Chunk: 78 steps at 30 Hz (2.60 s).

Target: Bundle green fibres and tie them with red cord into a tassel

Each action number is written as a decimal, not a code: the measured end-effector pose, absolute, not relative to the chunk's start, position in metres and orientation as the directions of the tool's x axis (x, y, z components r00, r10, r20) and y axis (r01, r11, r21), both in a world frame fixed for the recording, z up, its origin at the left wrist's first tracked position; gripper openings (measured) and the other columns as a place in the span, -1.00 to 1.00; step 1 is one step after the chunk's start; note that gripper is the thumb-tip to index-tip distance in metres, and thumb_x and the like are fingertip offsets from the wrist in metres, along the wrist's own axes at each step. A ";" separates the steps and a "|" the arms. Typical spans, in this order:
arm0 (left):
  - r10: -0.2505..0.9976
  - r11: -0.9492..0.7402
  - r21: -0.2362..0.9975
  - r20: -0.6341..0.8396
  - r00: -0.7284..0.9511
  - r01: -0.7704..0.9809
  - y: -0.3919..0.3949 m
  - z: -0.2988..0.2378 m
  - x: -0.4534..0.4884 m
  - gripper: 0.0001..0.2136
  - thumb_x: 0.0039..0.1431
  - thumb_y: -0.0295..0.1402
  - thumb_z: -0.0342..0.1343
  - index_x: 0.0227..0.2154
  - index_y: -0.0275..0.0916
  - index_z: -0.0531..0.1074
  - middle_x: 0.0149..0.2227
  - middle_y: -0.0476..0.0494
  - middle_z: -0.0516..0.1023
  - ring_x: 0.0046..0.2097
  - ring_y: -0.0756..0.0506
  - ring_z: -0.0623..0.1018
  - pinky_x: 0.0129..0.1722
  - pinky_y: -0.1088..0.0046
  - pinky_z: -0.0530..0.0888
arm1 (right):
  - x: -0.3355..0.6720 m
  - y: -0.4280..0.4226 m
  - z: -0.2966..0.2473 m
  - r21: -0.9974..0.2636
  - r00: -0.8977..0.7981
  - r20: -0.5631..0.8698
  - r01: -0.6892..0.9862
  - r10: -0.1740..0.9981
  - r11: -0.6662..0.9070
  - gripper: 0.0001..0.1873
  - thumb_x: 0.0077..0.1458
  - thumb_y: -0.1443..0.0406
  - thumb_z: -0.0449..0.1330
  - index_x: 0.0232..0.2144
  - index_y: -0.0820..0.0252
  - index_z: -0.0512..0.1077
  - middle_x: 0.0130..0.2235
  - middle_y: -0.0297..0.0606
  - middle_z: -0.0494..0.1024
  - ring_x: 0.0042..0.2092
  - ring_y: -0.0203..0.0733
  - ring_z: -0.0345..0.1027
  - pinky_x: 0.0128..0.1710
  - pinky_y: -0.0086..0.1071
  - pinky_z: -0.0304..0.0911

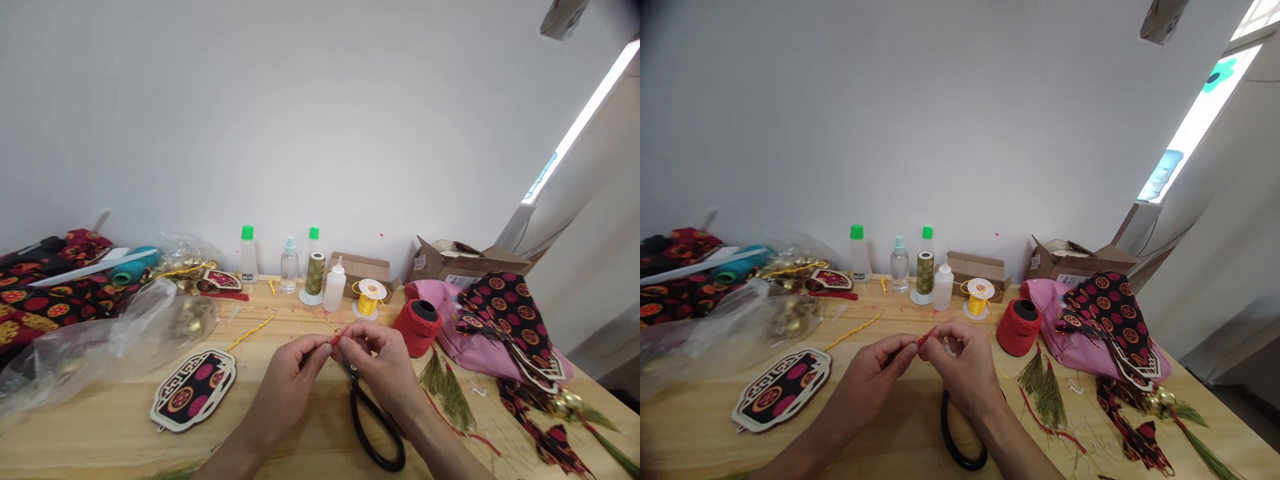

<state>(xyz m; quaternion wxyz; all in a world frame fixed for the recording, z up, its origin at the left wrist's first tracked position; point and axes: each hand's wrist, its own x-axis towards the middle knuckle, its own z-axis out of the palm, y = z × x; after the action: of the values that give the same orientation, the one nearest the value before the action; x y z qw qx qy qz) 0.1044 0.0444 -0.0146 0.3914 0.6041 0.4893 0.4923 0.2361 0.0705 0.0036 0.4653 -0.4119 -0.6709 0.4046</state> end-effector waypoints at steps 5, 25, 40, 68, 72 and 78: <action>0.977 -0.211 0.962 0.205 0.054 0.170 0.045 -0.015 0.104 -0.81 0.03 -0.30 -0.04 -0.55 -0.21 0.42 -0.47 0.00 0.47 -0.34 -0.04 0.40 -0.29 0.57 0.26 | 0.235 0.072 0.003 -0.989 -0.255 0.142 0.009 0.957 0.149 -0.89 -0.18 0.37 0.12 -0.67 0.26 0.37 -0.65 -0.38 0.42 -0.58 -0.39 0.17 -0.58 -0.53 0.06; 0.953 -0.301 0.898 0.269 0.139 0.322 0.042 -0.012 0.098 -0.79 0.09 -0.31 -0.10 -0.54 -0.23 0.38 -0.50 0.04 0.44 -0.39 0.01 0.38 -0.35 0.61 0.26 | 0.244 0.080 0.000 -0.997 -0.439 0.080 -0.055 0.895 0.062 -0.89 -0.17 0.30 0.19 -0.55 0.26 0.37 -0.59 -0.37 0.44 -0.54 -0.39 0.22 -0.53 -0.51 0.06; 0.945 -0.326 0.859 0.281 0.169 0.395 0.044 -0.014 0.096 -0.79 0.10 -0.30 -0.11 -0.52 -0.21 0.37 -0.48 0.06 0.44 -0.38 0.03 0.40 -0.33 0.61 0.25 | 0.255 0.084 0.005 -0.977 -0.460 0.144 0.074 0.876 0.199 -0.86 -0.11 0.27 0.13 -0.46 0.23 0.41 -0.51 -0.30 0.43 -0.45 -0.28 0.27 -0.44 -0.41 0.13; 0.886 -0.459 0.660 0.383 0.260 0.594 0.046 -0.015 0.093 -0.77 0.14 -0.33 -0.20 -0.45 -0.21 0.36 -0.44 -0.04 0.44 -0.36 -0.01 0.39 -0.35 0.52 0.27 | 0.260 0.087 0.007 -0.770 -0.552 0.251 0.384 0.795 0.510 -0.78 0.00 0.28 0.05 -0.50 0.20 0.48 -0.55 -0.35 0.34 -0.53 -0.36 0.07 -0.57 -0.47 -0.06; 0.885 -0.463 0.652 0.376 0.274 0.601 0.045 -0.014 0.093 -0.77 0.14 -0.33 -0.19 -0.46 -0.20 0.36 -0.45 -0.03 0.44 -0.37 -0.01 0.39 -0.36 0.52 0.27 | 0.260 0.085 0.006 -0.751 -0.533 0.288 0.390 0.796 0.533 -0.82 -0.05 0.33 0.08 -0.53 0.19 0.48 -0.59 -0.37 0.31 -0.56 -0.38 0.00 -0.60 -0.48 -0.10; 0.886 -0.464 0.693 0.367 0.285 0.551 0.045 -0.015 0.096 -0.78 0.13 -0.35 -0.17 -0.50 -0.21 0.36 -0.47 -0.01 0.44 -0.38 -0.01 0.39 -0.37 0.54 0.26 | 0.253 0.084 0.000 -0.839 -0.449 0.229 0.358 0.864 0.409 -0.86 -0.21 0.46 0.05 -0.67 0.24 0.36 -0.64 -0.43 0.26 -0.60 -0.42 -0.05 -0.62 -0.51 -0.12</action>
<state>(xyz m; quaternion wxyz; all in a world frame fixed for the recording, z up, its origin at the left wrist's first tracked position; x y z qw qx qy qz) 0.0958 0.0448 -0.0155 0.2236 0.7697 0.4667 0.3737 0.2532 0.0839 -0.0001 0.3417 -0.3984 -0.7666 0.3699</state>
